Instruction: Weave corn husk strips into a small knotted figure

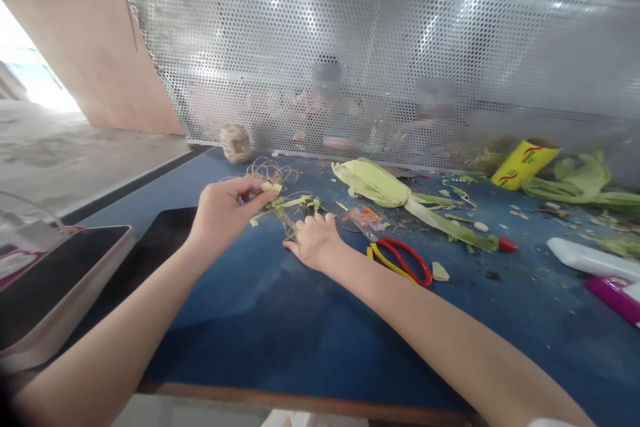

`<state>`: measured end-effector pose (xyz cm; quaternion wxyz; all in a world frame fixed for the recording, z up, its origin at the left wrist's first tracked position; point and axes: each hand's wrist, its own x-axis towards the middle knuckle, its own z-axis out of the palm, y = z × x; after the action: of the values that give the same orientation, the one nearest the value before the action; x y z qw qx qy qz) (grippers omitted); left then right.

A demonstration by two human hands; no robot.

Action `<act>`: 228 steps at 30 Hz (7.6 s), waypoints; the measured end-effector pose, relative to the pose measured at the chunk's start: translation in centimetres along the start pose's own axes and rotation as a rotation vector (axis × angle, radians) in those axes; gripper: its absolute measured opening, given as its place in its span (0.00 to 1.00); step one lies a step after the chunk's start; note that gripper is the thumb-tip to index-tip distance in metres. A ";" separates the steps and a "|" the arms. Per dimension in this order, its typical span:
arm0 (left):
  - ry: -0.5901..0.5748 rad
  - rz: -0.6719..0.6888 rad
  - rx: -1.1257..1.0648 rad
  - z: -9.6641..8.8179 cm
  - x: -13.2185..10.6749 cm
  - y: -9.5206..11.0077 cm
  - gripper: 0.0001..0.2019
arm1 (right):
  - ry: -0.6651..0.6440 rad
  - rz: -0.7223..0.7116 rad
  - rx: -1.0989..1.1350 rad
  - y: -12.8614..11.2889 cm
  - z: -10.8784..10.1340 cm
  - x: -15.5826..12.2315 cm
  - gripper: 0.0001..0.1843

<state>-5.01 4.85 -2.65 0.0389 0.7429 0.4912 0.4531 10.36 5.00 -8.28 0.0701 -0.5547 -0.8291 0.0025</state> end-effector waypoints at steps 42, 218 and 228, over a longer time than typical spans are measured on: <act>-0.119 0.523 -0.261 0.7 -1.9 2.0 0.02 | -0.031 -0.153 0.936 2.1 -7.4 -5.4 0.10; -0.145 -0.237 -0.583 1.6 -3.3 4.0 0.07 | 0.514 -0.216 0.926 1.8 -6.2 -7.5 0.15; -0.192 -0.275 -0.661 1.5 -3.4 4.7 0.05 | 0.678 -0.344 0.609 2.4 -6.4 -7.5 0.05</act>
<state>-1.06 0.42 -3.35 0.3831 0.6566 0.4077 0.5058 16.10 -1.42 -3.00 0.4945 -0.3335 -0.8010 0.0525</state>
